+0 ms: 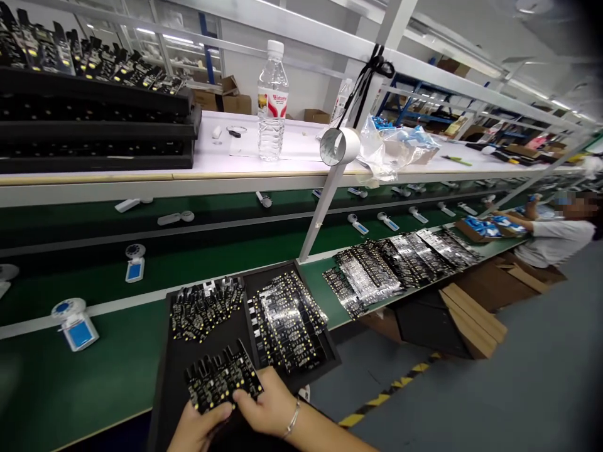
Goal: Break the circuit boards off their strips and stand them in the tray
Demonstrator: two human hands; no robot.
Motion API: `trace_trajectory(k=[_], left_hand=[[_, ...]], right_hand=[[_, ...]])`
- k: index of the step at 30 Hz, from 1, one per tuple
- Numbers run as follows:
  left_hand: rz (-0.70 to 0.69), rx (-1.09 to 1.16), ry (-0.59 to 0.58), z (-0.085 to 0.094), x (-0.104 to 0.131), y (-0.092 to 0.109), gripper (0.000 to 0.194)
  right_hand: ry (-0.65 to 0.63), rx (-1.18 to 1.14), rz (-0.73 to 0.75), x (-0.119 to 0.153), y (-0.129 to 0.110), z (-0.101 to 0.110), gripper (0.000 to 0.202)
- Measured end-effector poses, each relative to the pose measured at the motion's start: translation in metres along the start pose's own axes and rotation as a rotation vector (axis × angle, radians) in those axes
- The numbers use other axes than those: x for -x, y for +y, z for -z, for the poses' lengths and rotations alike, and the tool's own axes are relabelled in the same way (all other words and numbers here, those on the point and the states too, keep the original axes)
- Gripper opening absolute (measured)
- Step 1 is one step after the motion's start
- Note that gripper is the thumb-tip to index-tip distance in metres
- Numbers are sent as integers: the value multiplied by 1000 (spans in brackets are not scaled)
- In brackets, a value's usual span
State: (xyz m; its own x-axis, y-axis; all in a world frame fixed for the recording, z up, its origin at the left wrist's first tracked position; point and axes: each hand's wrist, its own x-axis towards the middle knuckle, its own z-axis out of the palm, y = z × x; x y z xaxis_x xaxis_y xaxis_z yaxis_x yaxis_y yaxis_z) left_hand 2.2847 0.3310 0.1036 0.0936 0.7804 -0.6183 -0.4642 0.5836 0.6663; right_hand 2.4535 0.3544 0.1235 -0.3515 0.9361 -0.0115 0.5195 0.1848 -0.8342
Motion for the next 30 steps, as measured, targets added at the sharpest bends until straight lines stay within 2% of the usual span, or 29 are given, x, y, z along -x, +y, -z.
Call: trace_trajectory(k=[4,5,7,10,12,14,17,20,23,27,30], left_hand=[[-78,-199,124,4,-14,-10,36],[-102,-220,145,6,-16,-13,34],[-102,-155,142,8,-18,-17,32],[3,115,21,13,-15,-20,39],[37,195,-31,16,-14,-21,40],[21,157,-12,17,-17,-20,39],[-23,58,42,18,-30,-20,41],[-160,-156,147,21,-54,-17,37],[-269,-326,228,27,-91,-6,36],[-257,-385,280,36,-148,22,52],[-180,-444,245,41,-181,40,62]], right_hand=[[-24,372,65,4,7,-16,21],[-29,381,57,4,7,-18,19],[-40,248,7,4,9,-21,19],[-62,-23,-137,-3,14,-21,25],[-108,-85,-185,-8,20,-21,31],[-163,-47,-154,-13,26,-21,36],[-208,162,-101,-22,32,-25,44],[-200,325,-140,-34,36,-37,42],[-167,372,-212,-62,45,-52,45],[-147,344,-328,-126,70,-65,56],[-183,325,-408,-161,84,-62,68]])
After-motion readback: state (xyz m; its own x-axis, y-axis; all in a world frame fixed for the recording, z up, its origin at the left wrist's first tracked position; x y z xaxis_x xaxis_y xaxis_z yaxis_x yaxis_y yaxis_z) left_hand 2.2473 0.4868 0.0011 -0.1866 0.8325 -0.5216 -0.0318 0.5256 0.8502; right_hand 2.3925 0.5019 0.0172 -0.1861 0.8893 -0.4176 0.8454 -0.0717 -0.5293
